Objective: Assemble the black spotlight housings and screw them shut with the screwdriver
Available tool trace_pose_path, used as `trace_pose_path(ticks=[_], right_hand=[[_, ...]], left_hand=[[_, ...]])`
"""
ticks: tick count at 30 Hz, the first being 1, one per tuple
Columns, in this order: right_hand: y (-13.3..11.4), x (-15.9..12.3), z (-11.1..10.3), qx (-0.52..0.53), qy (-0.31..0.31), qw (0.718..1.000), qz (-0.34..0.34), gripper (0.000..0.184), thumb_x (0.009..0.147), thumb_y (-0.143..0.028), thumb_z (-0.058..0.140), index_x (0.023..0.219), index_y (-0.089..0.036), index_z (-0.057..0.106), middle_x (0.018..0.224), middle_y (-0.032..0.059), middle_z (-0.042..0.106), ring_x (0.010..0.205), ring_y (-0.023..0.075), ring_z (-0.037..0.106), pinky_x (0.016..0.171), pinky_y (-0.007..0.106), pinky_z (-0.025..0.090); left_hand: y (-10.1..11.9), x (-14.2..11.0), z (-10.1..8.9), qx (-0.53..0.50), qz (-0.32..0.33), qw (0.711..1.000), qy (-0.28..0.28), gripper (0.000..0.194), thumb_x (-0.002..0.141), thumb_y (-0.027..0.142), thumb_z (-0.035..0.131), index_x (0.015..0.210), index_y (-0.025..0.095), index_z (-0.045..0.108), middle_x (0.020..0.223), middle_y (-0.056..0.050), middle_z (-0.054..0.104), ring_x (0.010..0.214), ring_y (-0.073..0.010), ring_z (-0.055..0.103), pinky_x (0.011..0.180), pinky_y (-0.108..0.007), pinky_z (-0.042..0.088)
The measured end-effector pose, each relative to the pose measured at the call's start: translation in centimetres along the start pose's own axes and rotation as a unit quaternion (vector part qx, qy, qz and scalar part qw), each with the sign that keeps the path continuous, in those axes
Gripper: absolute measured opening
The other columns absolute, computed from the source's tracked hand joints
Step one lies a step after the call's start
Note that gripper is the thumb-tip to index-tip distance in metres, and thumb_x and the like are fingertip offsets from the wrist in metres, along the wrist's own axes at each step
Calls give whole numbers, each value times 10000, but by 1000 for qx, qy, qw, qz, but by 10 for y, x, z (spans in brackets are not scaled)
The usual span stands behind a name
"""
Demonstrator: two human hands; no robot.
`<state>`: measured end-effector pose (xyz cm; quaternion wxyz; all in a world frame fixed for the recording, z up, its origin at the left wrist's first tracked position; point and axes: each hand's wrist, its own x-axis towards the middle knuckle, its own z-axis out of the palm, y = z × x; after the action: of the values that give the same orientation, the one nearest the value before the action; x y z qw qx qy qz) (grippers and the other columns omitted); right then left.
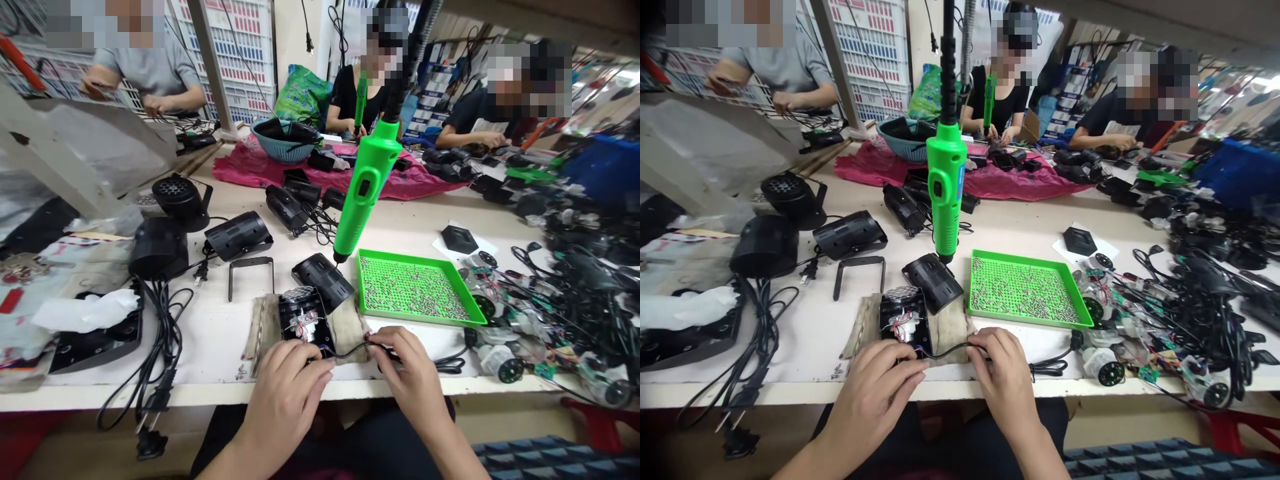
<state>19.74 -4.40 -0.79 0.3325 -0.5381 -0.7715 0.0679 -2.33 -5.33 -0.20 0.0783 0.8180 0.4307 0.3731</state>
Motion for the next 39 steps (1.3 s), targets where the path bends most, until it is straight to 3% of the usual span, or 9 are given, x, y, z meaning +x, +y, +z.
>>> trace_pose_path(ticks=[5, 10, 14, 19, 24, 27, 31, 39], right_hand=[[-7, -5, 2, 26, 67, 997, -15, 108, 913, -150, 516, 975, -224, 564, 894, 65, 639, 899, 211, 631, 780, 376, 525], [-8, -8, 6, 36, 82, 996, -29, 162, 897, -104, 530, 997, -230, 548, 874, 43, 635, 907, 193, 622, 920, 435, 495], [-11, -7, 7, 39, 54, 998, -22, 149, 905, -130, 518, 1024, -213, 544, 944, 68, 638, 971, 210, 615, 876, 393, 517], [-19, -2, 10, -8, -15, 998, -61, 264, 921, -218, 523, 1183, -202, 497, 1051, 88, 655, 1052, 249, 608, 971, 455, 457], [-29, 6, 16, 20, -52, 993, -102, 88, 919, -213, 543, 1006, -225, 545, 926, 47, 660, 912, 201, 644, 1007, 463, 425], [-33, 9, 18, 39, -43, 992, -112, 39, 931, -219, 533, 962, -209, 554, 869, 43, 644, 860, 188, 641, 904, 400, 489], [-34, 9, 16, 57, -34, 992, -107, 141, 941, -206, 519, 1074, -174, 554, 899, 75, 636, 838, 184, 629, 706, 295, 520], [-34, 10, 16, 46, -38, 989, -135, 307, 941, -127, 494, 1242, -165, 539, 888, 80, 620, 791, 172, 613, 680, 276, 499]], left_hand=[[-2, -5, 1, -15, -7, 1000, 10, 202, 866, 73, 536, 958, 215, 647, 925, -43, 657, 901, -214, 574, 793, -370, 459], [-5, -7, 2, -38, -11, 999, 25, 203, 857, 73, 567, 1008, 203, 605, 933, -38, 676, 903, -198, 579, 829, -351, 465], [-5, -13, 2, -35, -7, 998, 50, 273, 841, 31, 555, 1044, 207, 604, 955, -36, 689, 939, -191, 590, 891, -354, 463], [-6, -19, -4, 17, -28, 997, 66, 308, 841, 43, 552, 1078, 228, 621, 994, -40, 696, 972, -204, 581, 875, -361, 465], [-9, -22, -11, 38, -45, 996, 61, 295, 844, 44, 559, 1092, 186, 631, 977, -61, 671, 939, -206, 558, 843, -360, 454], [-9, -23, -11, 22, -55, 997, 53, 278, 850, 38, 549, 1079, 171, 636, 952, -61, 651, 904, -198, 553, 801, -345, 461], [-8, -21, -6, 1, -65, 997, 40, 301, 860, 44, 545, 1127, 168, 606, 980, -61, 635, 905, -195, 552, 795, -342, 469], [-10, -23, -4, -15, -79, 996, 27, 327, 888, 90, 533, 1201, 180, 557, 1003, -59, 631, 885, -191, 562, 774, -334, 479]])
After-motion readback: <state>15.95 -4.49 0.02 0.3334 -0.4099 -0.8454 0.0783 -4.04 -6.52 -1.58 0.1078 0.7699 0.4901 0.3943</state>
